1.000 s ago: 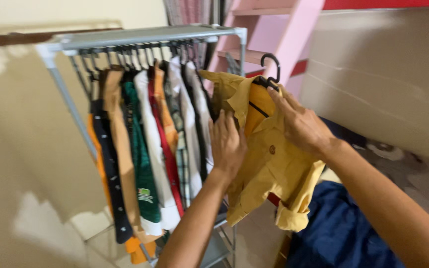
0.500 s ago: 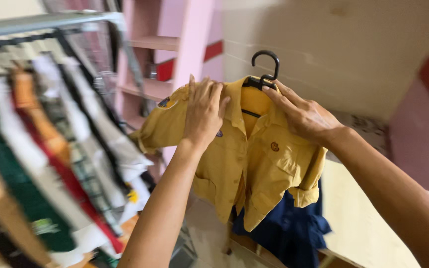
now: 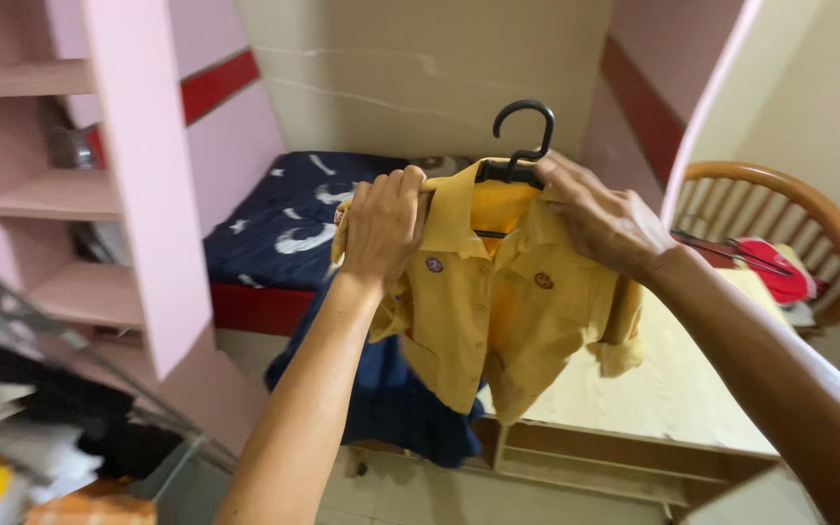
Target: The person removes shirts and t-shirts from a metal clothes rack one by one and places them on a wooden table. The person handles each garment on a hanger, moving it from the rack to the table surface.
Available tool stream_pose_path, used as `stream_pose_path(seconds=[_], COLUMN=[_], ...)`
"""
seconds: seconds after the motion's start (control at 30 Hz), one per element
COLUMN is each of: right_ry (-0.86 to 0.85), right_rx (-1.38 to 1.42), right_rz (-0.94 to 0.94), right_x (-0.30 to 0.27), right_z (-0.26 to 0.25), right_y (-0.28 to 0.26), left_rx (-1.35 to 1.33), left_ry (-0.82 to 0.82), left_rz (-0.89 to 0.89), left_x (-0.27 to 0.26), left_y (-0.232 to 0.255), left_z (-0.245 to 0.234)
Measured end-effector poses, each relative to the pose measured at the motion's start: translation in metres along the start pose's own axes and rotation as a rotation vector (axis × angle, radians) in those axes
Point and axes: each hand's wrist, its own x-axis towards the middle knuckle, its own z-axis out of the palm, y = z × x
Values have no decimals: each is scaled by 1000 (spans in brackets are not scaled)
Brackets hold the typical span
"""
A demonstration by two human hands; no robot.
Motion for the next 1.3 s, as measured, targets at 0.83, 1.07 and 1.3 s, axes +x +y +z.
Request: stream_pose_path(seconds=[0.83, 1.07, 1.3], right_ry=[-358, -472, -551], right_rx=[-126, -75, -75], right_rz=[697, 823, 858], right_x=[-201, -245, -272], right_z=[-12, 89, 195], right_y=[152, 235, 319], left_rx=[-316, -350, -380], left_ry=[-669, -733, -774], left_rz=[-267, -366, -421], left_x=[-28, -80, -122], left_y=[96, 75, 41], left_z=[236, 380, 514])
